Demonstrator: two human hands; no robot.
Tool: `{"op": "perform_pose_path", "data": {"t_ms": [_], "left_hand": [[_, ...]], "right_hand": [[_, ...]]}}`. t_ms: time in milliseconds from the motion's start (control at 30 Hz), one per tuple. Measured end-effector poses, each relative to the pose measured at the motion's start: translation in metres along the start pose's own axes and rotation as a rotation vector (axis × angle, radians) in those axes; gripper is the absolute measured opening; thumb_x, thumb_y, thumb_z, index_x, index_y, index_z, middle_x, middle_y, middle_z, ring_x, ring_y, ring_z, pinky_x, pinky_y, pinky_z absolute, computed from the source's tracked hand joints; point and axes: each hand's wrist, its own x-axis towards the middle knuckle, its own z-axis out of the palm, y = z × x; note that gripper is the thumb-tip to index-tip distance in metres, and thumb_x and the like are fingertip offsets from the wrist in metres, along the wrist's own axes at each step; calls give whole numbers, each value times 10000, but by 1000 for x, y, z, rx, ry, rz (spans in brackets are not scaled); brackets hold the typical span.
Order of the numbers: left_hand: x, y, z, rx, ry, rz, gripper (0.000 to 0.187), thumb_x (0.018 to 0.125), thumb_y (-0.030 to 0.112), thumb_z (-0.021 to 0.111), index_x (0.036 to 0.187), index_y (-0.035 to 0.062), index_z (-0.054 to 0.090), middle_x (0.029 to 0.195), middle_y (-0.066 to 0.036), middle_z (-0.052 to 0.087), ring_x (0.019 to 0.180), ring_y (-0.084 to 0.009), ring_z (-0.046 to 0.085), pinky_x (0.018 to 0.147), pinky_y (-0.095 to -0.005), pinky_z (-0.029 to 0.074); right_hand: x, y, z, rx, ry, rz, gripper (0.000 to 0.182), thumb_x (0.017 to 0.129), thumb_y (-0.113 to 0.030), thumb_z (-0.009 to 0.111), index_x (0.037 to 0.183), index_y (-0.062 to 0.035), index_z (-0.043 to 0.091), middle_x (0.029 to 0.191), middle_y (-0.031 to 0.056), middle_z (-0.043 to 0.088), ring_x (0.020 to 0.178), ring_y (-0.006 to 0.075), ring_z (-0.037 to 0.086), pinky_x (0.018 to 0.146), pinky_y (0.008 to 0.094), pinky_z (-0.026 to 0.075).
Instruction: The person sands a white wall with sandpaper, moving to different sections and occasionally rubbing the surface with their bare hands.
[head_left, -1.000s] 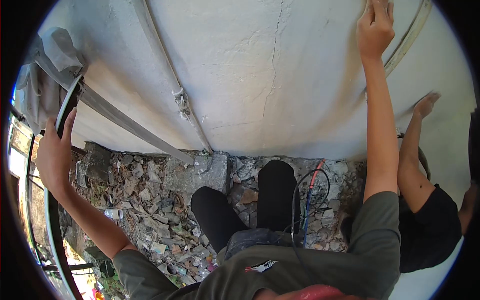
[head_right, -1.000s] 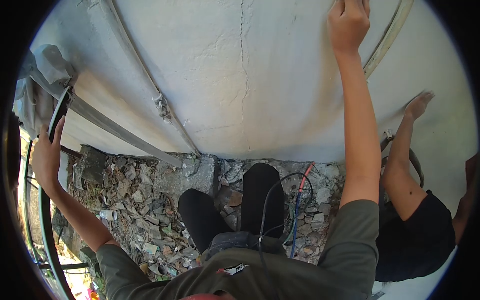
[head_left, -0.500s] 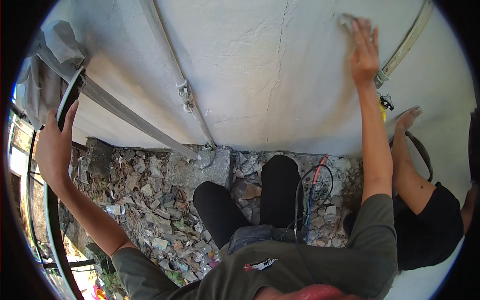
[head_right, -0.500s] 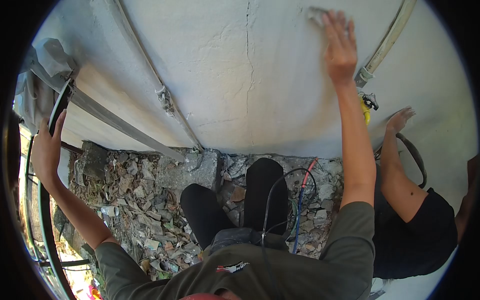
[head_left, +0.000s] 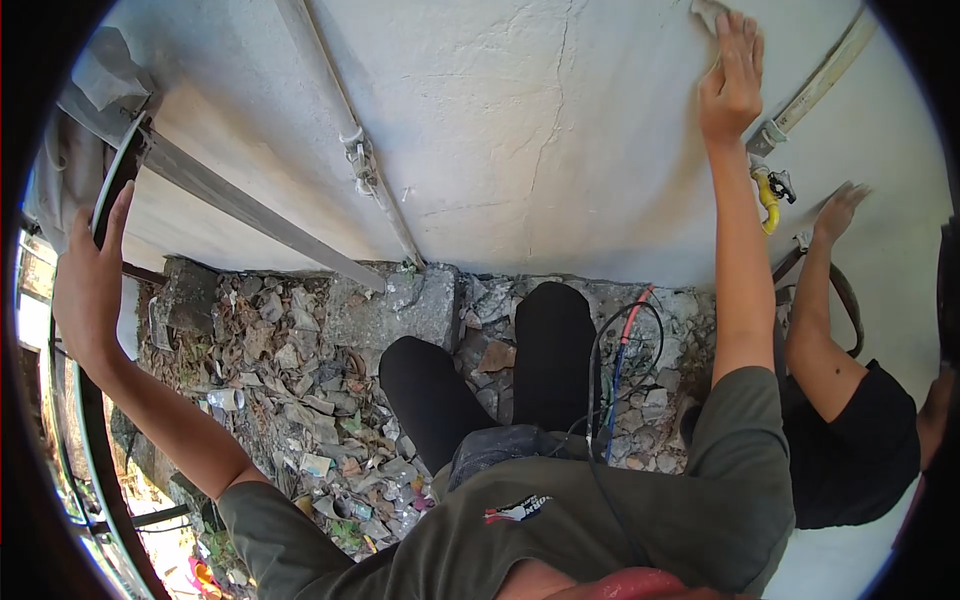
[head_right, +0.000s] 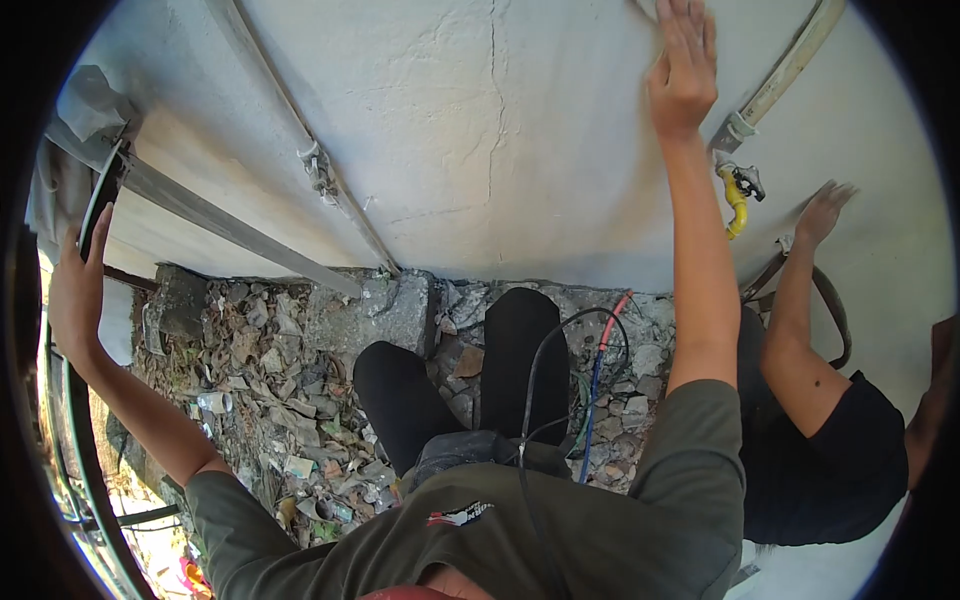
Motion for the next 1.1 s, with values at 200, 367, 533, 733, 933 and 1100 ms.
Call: {"op": "perform_pose_path", "data": {"t_ms": [200, 367, 533, 733, 933, 1100], "left_hand": [[-1, 7, -9, 12, -99, -29, 695, 984, 717, 415, 1425, 208, 589, 1280, -144, 687, 1053, -390, 692, 899, -467, 525], [8, -15, 11, 44, -43, 95, 636, 1006, 688, 383, 1470, 292, 562, 1415, -91, 614, 1059, -382, 692, 904, -471, 531], [9, -10, 4, 66, -134, 31, 598, 1027, 646, 380, 1481, 296, 549, 1429, -86, 606, 1081, -365, 690, 917, -462, 531], [4, -11, 6, 67, -59, 118, 524, 1054, 584, 373, 1475, 326, 550, 1385, -83, 630, 1097, -349, 688, 921, -450, 536], [5, -10, 6, 29, -89, 97, 495, 1060, 567, 378, 1468, 347, 554, 1374, -85, 631, 1098, -348, 687, 914, -454, 539], [4, -5, 7, 12, -18, -10, 690, 990, 711, 414, 1412, 199, 604, 1210, -174, 708, 1000, -398, 706, 850, -479, 548]], "right_hand": [[-53, -26, -26, 162, -136, 58, 558, 817, 176, 539, 1302, -52, 694, 1325, 115, 697, 1289, 305, 628, 1125, 455, 466], [36, 7, -32, -85, -55, 85, 438, 944, 119, 558, 1351, -17, 642, 1394, 152, 643, 1333, 302, 587, 1119, 390, 495], [49, 24, -5, -154, 29, 74, 397, 952, 98, 561, 1325, -11, 644, 1320, 174, 676, 1253, 315, 637, 1019, 397, 550], [-18, -12, 3, -83, 79, 31, 384, 935, 109, 586, 1261, -47, 718, 1262, 104, 729, 1234, 297, 667, 1067, 419, 516], [-13, -15, -24, -28, -87, 66, 379, 903, 65, 635, 1234, -90, 733, 1228, 68, 746, 1220, 245, 677, 1084, 395, 484], [14, -19, -53, -216, -281, 21, 232, 914, -60, 714, 1130, -126, 764, 1199, -2, 762, 1215, 177, 683, 1021, 332, 462]]}}
